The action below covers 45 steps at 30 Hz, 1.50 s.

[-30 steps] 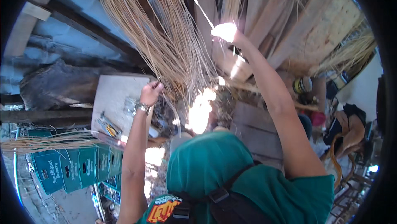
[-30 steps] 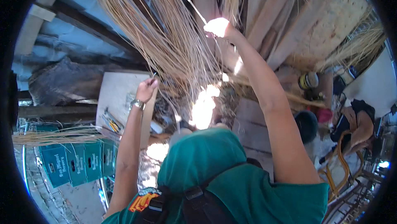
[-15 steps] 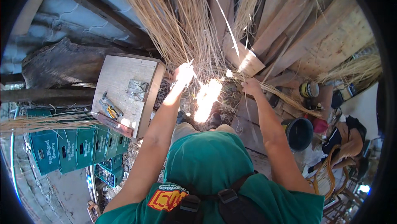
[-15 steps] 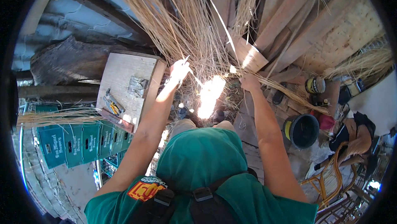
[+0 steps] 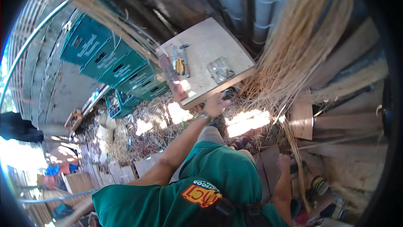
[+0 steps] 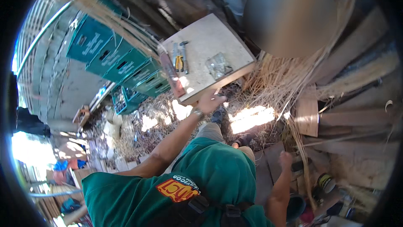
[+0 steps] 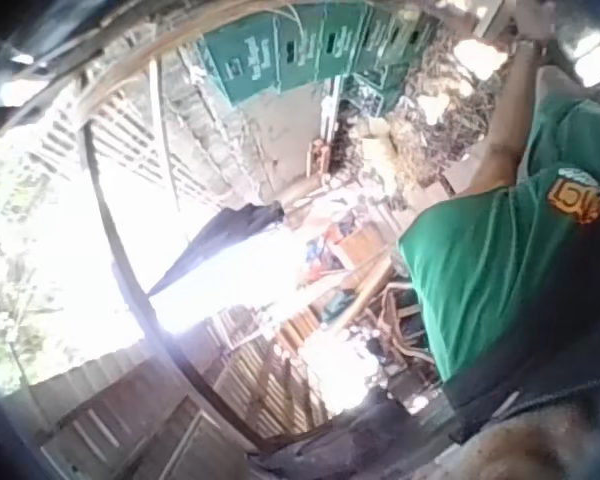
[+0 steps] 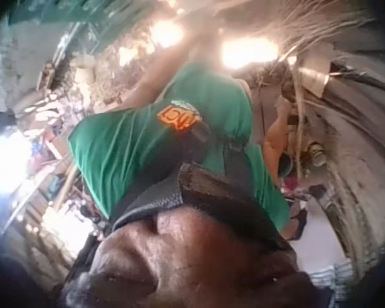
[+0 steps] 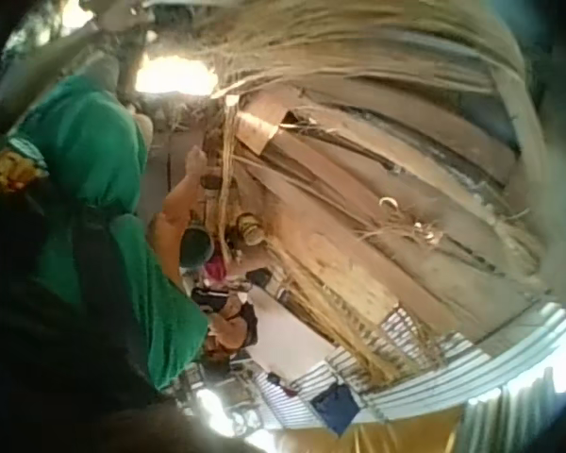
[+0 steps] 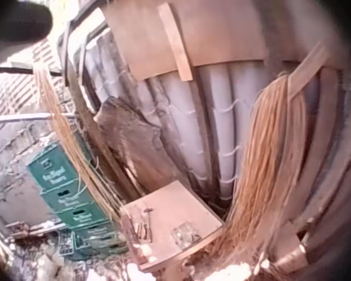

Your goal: Splitting and cleaning long rattan strips using a knife in a workshop.

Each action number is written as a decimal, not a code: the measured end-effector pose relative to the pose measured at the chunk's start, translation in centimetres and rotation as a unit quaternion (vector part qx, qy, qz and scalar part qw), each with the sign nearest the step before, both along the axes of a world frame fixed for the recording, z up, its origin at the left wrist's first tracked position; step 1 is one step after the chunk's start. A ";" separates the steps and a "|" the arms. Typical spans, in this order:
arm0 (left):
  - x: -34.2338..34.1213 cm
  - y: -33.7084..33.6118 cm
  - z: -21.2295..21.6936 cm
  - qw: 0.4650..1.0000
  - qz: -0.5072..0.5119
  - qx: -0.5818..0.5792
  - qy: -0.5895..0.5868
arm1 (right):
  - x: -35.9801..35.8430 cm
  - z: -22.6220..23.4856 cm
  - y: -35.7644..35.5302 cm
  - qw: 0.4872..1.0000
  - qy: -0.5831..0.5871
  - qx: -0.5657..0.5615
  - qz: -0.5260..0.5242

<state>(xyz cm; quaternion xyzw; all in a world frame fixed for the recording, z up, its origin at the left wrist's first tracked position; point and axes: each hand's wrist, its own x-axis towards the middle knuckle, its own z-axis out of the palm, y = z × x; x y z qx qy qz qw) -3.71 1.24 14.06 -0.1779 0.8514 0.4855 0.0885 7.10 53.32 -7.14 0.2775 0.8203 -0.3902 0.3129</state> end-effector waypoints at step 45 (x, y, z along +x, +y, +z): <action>5.3 -47.6 3.8 0.942 0.236 0.236 0.042 | -12.6 20.4 -66.6 0.668 -0.087 -0.395 0.625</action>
